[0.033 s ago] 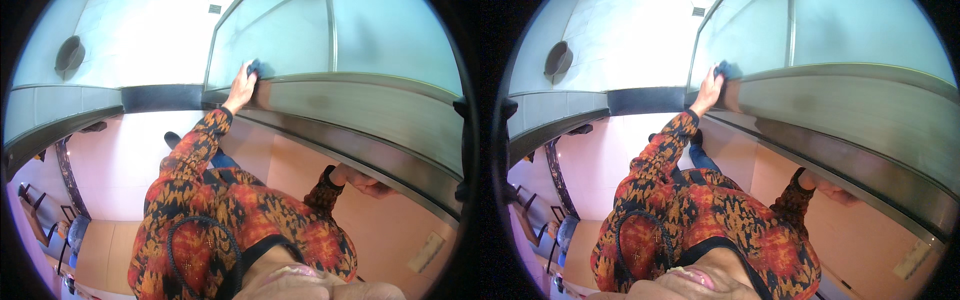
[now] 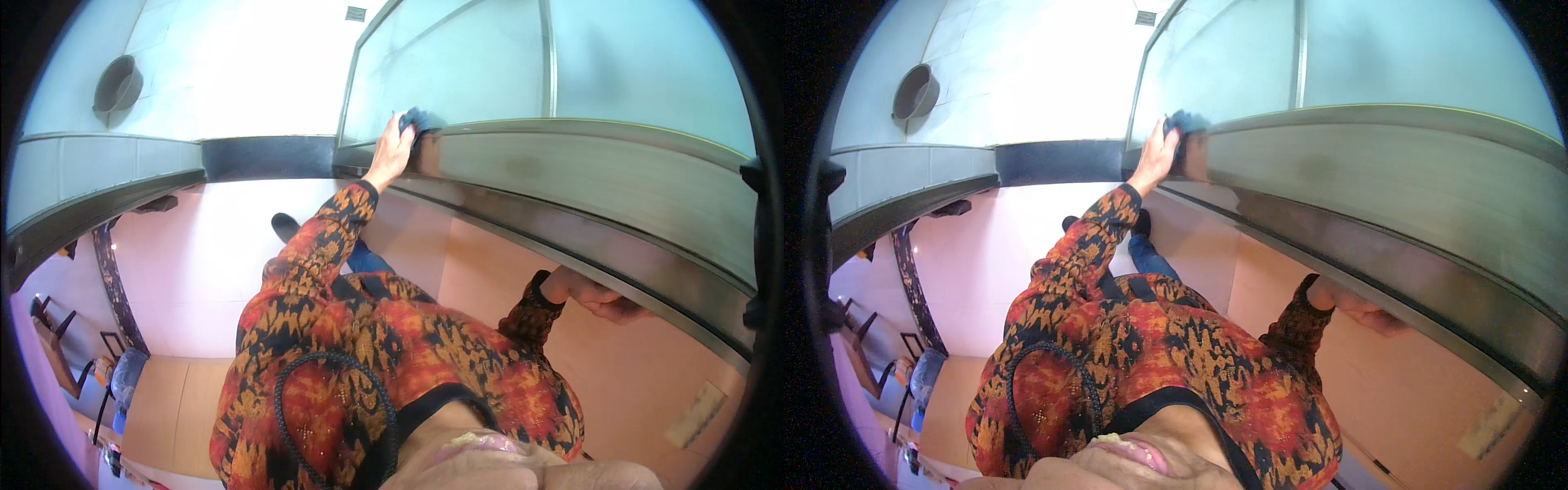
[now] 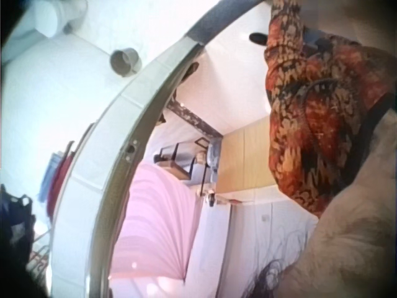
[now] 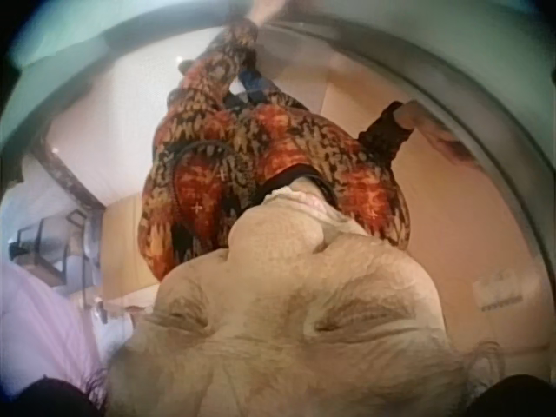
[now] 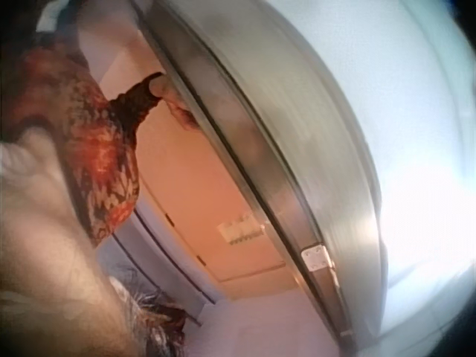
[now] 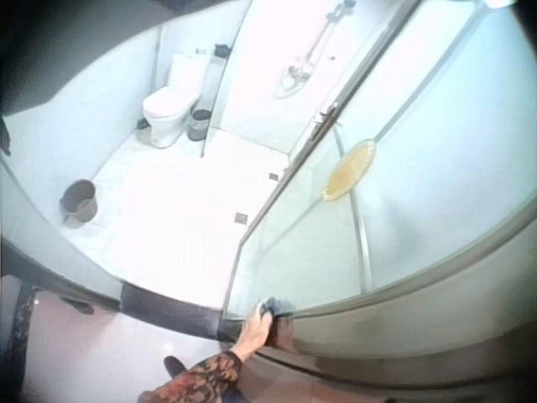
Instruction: The person wipes a wooden door, a glass shower door, and tiled bathroom walls using a gray cloth. The person moves from the door to the shower enclosure and continues wiping the walls and glass surfaces.
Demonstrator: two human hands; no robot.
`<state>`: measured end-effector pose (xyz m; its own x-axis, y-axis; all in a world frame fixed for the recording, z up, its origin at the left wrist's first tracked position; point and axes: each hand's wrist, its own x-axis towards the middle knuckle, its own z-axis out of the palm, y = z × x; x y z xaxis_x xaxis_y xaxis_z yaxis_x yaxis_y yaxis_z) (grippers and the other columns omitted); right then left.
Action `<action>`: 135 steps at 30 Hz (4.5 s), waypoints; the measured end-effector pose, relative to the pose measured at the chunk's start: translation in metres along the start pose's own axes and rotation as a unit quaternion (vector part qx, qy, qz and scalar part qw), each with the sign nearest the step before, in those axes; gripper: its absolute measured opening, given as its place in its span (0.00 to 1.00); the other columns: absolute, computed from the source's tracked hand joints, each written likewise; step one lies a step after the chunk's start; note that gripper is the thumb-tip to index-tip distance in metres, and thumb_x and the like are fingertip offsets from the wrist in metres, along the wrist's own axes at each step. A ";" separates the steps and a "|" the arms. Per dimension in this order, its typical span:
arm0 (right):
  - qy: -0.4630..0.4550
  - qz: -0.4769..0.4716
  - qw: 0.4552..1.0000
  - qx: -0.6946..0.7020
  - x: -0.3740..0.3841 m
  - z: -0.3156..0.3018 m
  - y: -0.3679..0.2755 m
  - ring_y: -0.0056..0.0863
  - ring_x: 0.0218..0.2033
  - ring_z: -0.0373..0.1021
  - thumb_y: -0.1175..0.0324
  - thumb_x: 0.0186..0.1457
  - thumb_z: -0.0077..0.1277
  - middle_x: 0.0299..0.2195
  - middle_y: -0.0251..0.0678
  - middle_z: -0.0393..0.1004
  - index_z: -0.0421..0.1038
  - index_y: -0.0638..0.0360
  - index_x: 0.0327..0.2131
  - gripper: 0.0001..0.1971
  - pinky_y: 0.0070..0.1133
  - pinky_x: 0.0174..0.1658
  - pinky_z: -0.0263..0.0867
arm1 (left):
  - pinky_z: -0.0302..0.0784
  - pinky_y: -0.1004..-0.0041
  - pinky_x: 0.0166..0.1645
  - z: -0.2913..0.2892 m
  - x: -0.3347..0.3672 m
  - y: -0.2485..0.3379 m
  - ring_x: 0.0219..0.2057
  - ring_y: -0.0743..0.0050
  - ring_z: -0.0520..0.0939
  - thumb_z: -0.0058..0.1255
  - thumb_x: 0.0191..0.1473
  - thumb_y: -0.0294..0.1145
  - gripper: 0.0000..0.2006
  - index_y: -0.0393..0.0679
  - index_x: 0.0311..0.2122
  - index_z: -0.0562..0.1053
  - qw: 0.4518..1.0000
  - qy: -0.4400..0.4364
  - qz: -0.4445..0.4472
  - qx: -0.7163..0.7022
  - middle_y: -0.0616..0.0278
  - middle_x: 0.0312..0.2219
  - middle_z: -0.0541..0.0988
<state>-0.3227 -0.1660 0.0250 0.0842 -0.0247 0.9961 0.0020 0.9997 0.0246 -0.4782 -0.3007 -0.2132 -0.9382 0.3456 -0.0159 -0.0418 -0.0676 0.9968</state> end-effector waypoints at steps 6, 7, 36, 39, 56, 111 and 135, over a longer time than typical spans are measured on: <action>-0.017 0.061 0.998 -0.003 0.011 0.008 -0.015 0.39 0.49 0.60 0.64 0.53 0.39 0.52 0.47 0.58 0.53 0.65 0.53 0.25 0.34 0.49 0.59 | 0.70 0.69 0.34 -0.041 -0.076 -0.045 0.29 0.64 0.76 0.41 0.53 0.38 0.14 0.38 0.39 0.67 0.987 0.032 -0.158 -0.005 0.54 0.27 0.74; -0.029 0.079 0.996 0.017 0.013 0.007 -0.021 0.41 0.49 0.60 0.65 0.52 0.39 0.52 0.47 0.58 0.54 0.64 0.53 0.24 0.35 0.49 0.58 | 0.71 0.70 0.32 -0.047 -0.086 -0.045 0.28 0.67 0.76 0.41 0.53 0.38 0.14 0.38 0.38 0.67 0.982 0.038 -0.181 -0.024 0.56 0.26 0.73; -0.554 0.614 0.247 0.505 -0.219 0.191 -0.183 0.23 0.41 0.66 0.82 0.45 0.46 0.41 0.36 0.69 0.60 0.64 0.49 0.24 0.19 0.45 0.62 | 0.73 0.80 0.35 -0.184 -0.066 0.075 0.35 0.70 0.76 0.47 0.51 0.33 0.25 0.32 0.52 0.60 0.965 0.229 -0.126 -0.016 0.51 0.44 0.70; -0.499 0.618 0.246 0.555 -0.215 0.226 -0.207 0.22 0.39 0.67 0.81 0.43 0.48 0.39 0.36 0.69 0.60 0.64 0.49 0.25 0.18 0.43 0.63 | 0.73 0.77 0.37 -0.231 -0.067 0.106 0.36 0.69 0.76 0.47 0.50 0.30 0.21 0.34 0.50 0.62 0.899 0.417 -0.026 0.131 0.52 0.44 0.70; -0.118 0.174 0.546 0.811 0.054 0.364 -0.363 0.34 0.30 0.68 0.74 0.38 0.53 0.30 0.42 0.69 0.64 0.56 0.46 0.25 0.22 0.29 0.66 | 0.38 0.61 0.61 -0.374 -0.034 0.275 0.60 0.47 0.44 0.28 0.58 0.45 0.30 0.34 0.58 0.46 0.585 0.560 0.350 0.470 0.41 0.59 0.42; -0.231 0.137 0.433 0.860 -0.026 0.466 -0.505 0.35 0.39 0.61 0.65 0.52 0.37 0.36 0.39 0.65 0.65 0.59 0.35 0.11 0.25 0.43 0.58 | 0.65 0.70 0.49 -0.363 -0.051 0.273 0.48 0.61 0.65 0.46 0.49 0.43 0.39 0.31 0.58 0.43 0.510 0.649 0.404 0.394 0.43 0.52 0.55; -0.545 0.454 0.436 0.554 -0.176 0.284 -0.445 0.36 0.28 0.62 0.67 0.47 0.43 0.26 0.45 0.62 0.61 0.66 0.29 0.10 0.27 0.34 0.60 | 0.63 0.66 0.52 -0.394 -0.020 0.269 0.50 0.59 0.61 0.49 0.49 0.48 0.44 0.40 0.60 0.36 0.613 0.555 0.416 0.378 0.47 0.52 0.53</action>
<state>-0.6211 -0.6065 -0.1374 -0.9754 -0.2089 0.0704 -0.0718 -0.0009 -0.9974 -0.6063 -0.6948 0.0248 -0.1993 -0.3929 0.8977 0.3874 0.8099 0.4405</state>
